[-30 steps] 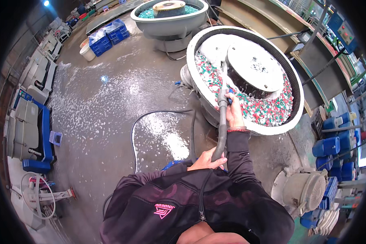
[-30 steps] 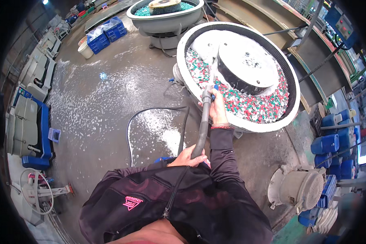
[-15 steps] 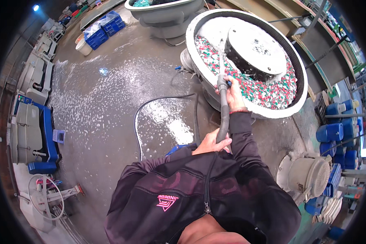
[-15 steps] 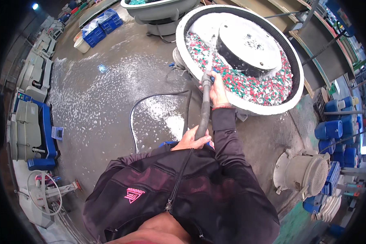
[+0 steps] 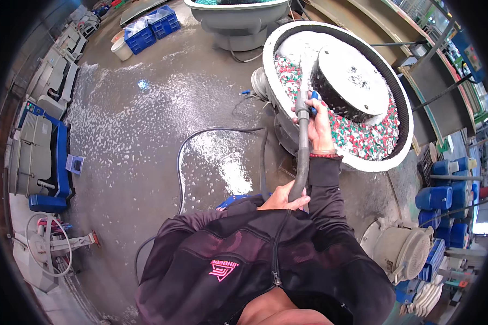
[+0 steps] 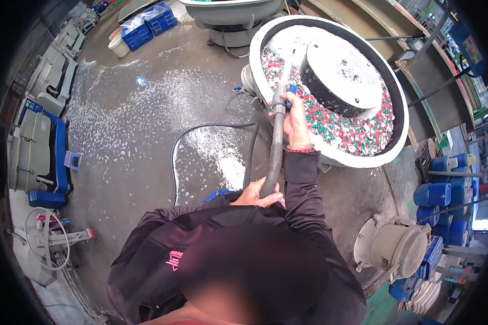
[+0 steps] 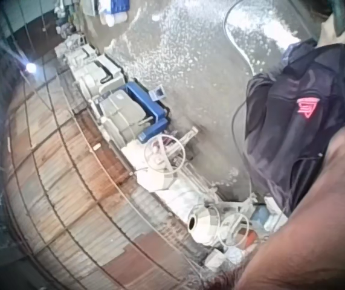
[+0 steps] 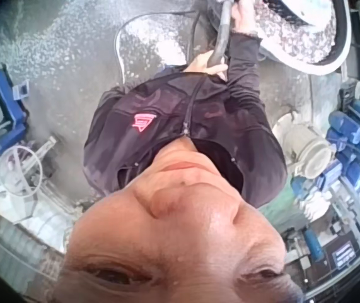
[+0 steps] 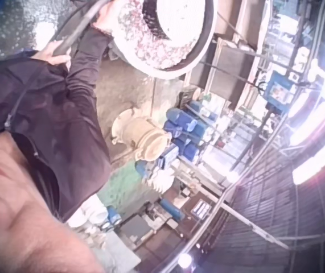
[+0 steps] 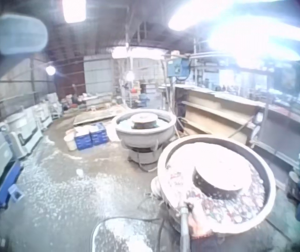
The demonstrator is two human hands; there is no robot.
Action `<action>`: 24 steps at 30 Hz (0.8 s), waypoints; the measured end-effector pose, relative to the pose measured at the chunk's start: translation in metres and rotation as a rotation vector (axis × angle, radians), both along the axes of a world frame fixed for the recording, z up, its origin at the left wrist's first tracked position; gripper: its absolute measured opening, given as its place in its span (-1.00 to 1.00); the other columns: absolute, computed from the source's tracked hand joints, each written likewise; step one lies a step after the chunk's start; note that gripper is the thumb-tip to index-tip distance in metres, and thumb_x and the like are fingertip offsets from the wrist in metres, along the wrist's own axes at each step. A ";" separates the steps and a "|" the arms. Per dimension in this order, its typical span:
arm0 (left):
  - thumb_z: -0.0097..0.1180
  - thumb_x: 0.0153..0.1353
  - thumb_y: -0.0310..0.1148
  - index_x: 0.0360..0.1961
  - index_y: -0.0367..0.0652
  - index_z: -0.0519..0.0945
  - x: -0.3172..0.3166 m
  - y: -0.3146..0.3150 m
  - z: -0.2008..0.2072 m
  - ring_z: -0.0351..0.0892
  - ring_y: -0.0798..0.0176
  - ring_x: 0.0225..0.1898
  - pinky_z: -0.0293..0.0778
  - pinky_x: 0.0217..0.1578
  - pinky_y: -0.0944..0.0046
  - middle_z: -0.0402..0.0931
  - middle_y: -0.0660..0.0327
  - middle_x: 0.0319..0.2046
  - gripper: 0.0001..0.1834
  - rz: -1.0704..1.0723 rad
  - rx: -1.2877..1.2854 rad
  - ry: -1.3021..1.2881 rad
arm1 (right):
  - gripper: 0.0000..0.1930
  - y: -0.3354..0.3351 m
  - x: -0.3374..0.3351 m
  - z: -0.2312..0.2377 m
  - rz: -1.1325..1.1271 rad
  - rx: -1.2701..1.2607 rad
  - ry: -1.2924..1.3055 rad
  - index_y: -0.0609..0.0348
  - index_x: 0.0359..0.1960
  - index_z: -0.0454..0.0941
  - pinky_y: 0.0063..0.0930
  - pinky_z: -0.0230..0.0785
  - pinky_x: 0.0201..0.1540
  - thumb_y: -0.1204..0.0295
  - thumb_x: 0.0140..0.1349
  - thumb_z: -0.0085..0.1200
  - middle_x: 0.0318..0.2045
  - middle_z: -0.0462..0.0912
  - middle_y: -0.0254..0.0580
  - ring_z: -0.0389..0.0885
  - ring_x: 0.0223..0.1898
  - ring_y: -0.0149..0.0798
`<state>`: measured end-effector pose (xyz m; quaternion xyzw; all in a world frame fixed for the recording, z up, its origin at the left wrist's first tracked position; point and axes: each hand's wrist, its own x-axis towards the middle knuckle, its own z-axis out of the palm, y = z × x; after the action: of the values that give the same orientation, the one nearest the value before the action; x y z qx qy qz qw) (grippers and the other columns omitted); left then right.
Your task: The person sprays water from a hose into a large vibrating finishing bowl containing small colorful parts, then sprays water across the concrete floor to wash away foam and debris.
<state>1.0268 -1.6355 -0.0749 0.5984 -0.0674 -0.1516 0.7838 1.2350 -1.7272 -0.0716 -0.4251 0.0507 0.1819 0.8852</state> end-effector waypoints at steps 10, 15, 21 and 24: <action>0.10 0.09 -0.33 -0.39 -0.15 0.38 0.007 -0.015 -0.002 0.16 0.58 -0.64 0.09 -0.62 0.51 0.25 0.44 -0.65 -0.82 -0.119 0.035 0.109 | -0.66 -0.057 -0.009 -0.060 -0.110 -0.043 0.164 0.28 -0.24 0.27 -0.28 0.42 -0.61 0.33 -0.02 -0.05 -0.49 0.42 -0.08 0.50 -0.52 -0.15; 0.10 0.10 -0.28 -0.37 -0.16 0.40 0.013 -0.037 -0.005 0.21 0.57 -0.56 0.14 -0.55 0.51 0.33 0.41 -0.58 -0.79 -0.325 0.054 0.170 | -0.67 -0.121 -0.040 -0.075 -0.290 -0.035 0.210 0.25 -0.22 0.28 -0.23 0.42 -0.57 0.33 -0.01 -0.06 -0.51 0.44 -0.08 0.49 -0.53 -0.13; 0.11 0.09 -0.18 -0.33 -0.18 0.42 0.020 -0.069 -0.019 0.42 0.50 -0.36 0.32 -0.30 0.45 0.49 0.30 -0.47 -0.70 -0.574 0.232 -0.019 | -0.59 -0.186 -0.082 -0.057 -0.553 -0.012 0.107 0.26 -0.12 0.23 -0.26 0.46 -0.56 0.33 0.00 -0.08 -0.40 0.43 -0.06 0.52 -0.43 -0.11; 0.13 0.08 -0.16 -0.32 -0.17 0.43 0.020 -0.080 -0.018 0.42 0.50 -0.37 0.32 -0.32 0.43 0.49 0.32 -0.48 -0.69 -0.601 0.272 -0.037 | -0.61 -0.203 -0.088 -0.037 -0.583 -0.008 0.019 0.21 -0.08 0.19 -0.28 0.46 -0.56 0.37 0.02 -0.12 -0.35 0.39 -0.05 0.52 -0.39 -0.10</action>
<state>1.0473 -1.7157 -0.0926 0.6536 -0.2342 -0.3727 0.6157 1.1470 -1.9301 -0.1090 -0.3945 0.1799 -0.0763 0.8979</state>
